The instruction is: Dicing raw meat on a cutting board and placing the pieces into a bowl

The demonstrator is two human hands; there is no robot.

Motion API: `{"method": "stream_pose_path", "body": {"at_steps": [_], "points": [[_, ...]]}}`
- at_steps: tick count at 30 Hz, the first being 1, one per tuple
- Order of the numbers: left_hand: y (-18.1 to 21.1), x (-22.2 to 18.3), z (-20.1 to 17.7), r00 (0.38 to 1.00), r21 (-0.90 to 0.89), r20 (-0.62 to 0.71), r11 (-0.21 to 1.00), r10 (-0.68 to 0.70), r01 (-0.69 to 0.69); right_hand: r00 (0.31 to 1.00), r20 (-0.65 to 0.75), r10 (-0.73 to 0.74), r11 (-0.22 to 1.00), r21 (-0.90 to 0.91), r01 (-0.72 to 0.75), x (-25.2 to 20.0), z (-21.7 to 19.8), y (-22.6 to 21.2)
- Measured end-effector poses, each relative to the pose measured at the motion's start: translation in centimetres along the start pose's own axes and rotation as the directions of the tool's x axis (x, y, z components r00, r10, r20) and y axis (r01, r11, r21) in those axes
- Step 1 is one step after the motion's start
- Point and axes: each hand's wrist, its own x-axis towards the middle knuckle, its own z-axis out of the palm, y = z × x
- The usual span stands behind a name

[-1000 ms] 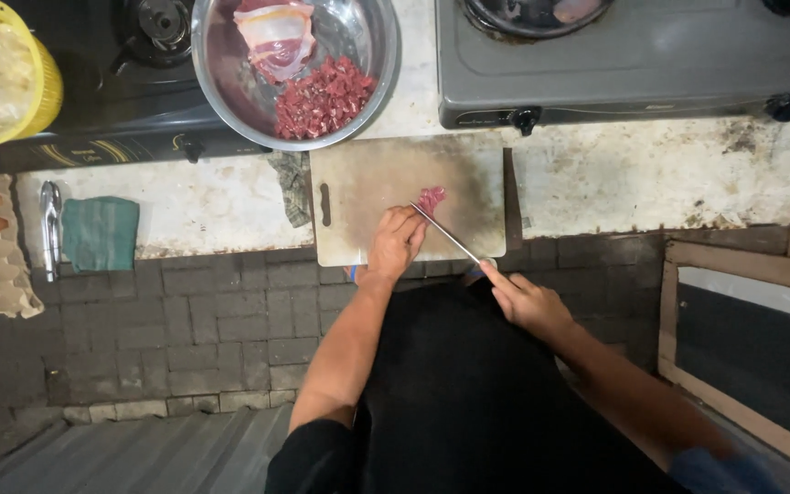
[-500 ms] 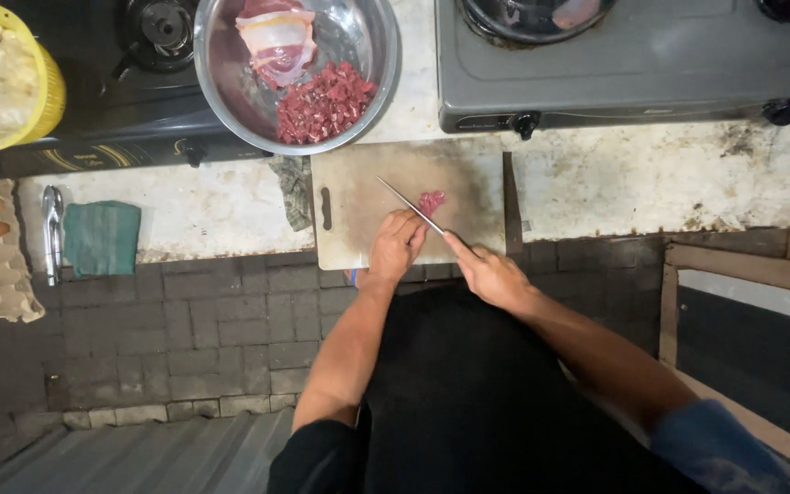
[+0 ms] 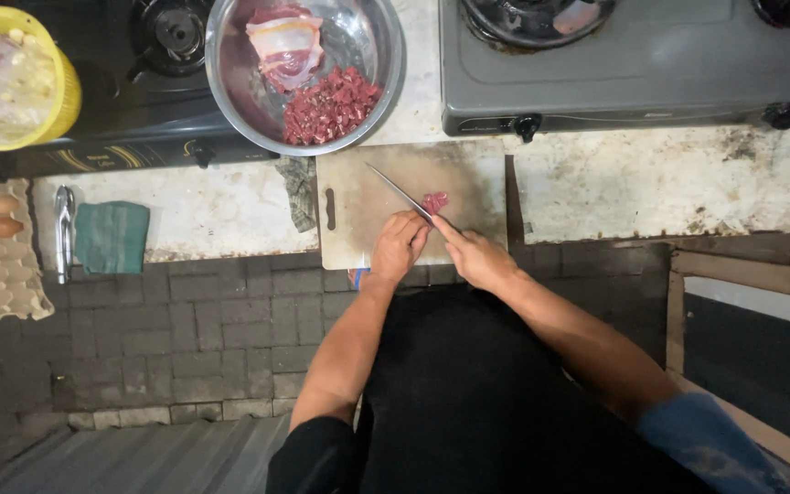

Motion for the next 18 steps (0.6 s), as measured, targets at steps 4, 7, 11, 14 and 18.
{"method": "stream_pose_path", "body": {"at_steps": [4, 7, 11, 14, 18], "points": [[-0.1, 0.0, -0.4, 1.000, -0.026, 0.011, 0.999, -0.018, 0.018, 1.000, -0.005, -0.016, 1.000, 0.015, 0.016, -0.1, -0.3, 0.6], [0.2, -0.2, -0.8, 1.000, -0.023, 0.007, 1.000, -0.017, 0.017, 0.999, -0.027, -0.020, 0.998, 0.052, 0.021, -2.2, -3.1, -0.8], [0.5, 0.0, -1.2, 1.000, -0.002, -0.005, 1.000, -0.014, 0.014, 0.998, -0.052, -0.019, 1.000, 0.014, 0.020, -4.3, -3.7, -1.4], [0.0, -0.2, -0.7, 1.000, 0.006, 0.004, 1.000, 0.005, -0.005, 1.000, 0.007, 0.019, 1.000, 0.003, -0.019, -5.6, -2.8, -0.7], [0.6, 0.3, -1.5, 0.999, 0.039, -0.007, 0.999, 0.033, -0.032, 0.998, -0.066, 0.005, 0.994, -0.111, -0.012, -7.7, -1.0, 1.0]]}}
